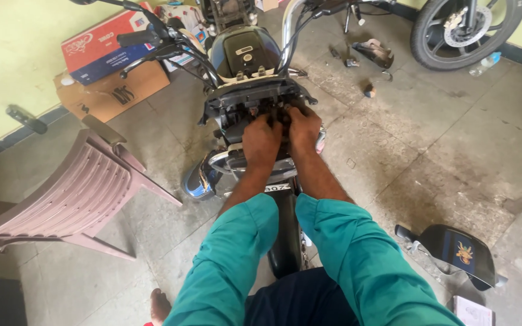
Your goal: The person sits on the floor in front of a motorcycle and works on the headlight and front fairing area. They handle small fasteners by hand, then use a screwdriver to work on the headlight housing and a wrench on the front parts, picking parts up from the floor as they go.
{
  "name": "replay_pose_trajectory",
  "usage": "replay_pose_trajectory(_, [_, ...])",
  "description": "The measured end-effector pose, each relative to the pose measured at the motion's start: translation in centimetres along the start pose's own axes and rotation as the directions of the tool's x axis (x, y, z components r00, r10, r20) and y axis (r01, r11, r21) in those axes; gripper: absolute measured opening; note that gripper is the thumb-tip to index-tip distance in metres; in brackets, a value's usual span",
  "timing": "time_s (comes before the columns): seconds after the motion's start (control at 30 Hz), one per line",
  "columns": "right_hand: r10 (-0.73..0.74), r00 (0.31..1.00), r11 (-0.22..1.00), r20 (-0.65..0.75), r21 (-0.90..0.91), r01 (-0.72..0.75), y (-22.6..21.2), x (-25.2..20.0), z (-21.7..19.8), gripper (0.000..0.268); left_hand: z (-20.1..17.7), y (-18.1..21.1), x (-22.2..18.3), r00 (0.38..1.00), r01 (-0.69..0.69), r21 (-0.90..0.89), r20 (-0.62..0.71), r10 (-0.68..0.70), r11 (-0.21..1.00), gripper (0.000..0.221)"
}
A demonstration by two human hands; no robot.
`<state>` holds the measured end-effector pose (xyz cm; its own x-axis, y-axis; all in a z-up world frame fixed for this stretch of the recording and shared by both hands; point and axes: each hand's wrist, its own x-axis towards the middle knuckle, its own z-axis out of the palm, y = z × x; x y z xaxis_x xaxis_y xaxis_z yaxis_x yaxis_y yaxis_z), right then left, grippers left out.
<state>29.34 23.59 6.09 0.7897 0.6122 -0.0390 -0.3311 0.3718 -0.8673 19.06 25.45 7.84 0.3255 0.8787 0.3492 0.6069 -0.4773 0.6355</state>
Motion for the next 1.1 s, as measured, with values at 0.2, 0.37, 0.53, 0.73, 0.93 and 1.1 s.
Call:
replay_pose_trajectory(0.2, [-0.007,1.0,0.998,-0.003,-0.066,0.007,1.0,0.7,-0.2,0.029,-0.8,1.1,-0.2,0.99,-0.044,-0.065,-0.135,0.034,0.997,0.029])
replay_pose_trajectory(0.37, [0.02,1.0,0.992,0.002,-0.122,-0.02,-0.6,-0.8,0.4,0.028,-0.4,0.0,1.3,0.999,0.05,0.029,0.0,-0.05,0.998,0.035])
replay_pose_trajectory(0.53, [0.067,0.993,0.99,-0.093,-0.12,-0.078,-0.7,-0.6,0.0,0.026,1.9,-2.9,1.9,0.973,-0.091,-0.011,-0.213,0.087,0.996,0.028])
replay_pose_trajectory(0.73, [0.1,0.994,0.995,-0.045,-0.025,-0.101,3.2,1.2,-0.7,0.034,1.0,-2.7,0.4,0.95,-0.009,-0.358,-0.294,-0.103,0.934,0.023])
replay_pose_trajectory(0.93, [-0.264,0.933,0.638,0.244,-0.682,0.358,2.0,0.5,0.3,0.031,0.6,-3.2,0.8,0.945,0.094,-0.42,-0.246,-0.213,0.902,0.024])
replay_pose_trajectory(1.1, [-0.019,0.932,0.48,0.361,-0.815,0.325,-0.8,-1.6,-0.5,0.035,-0.6,-2.4,0.1,0.96,0.076,-0.256,-0.244,-0.14,0.964,0.024])
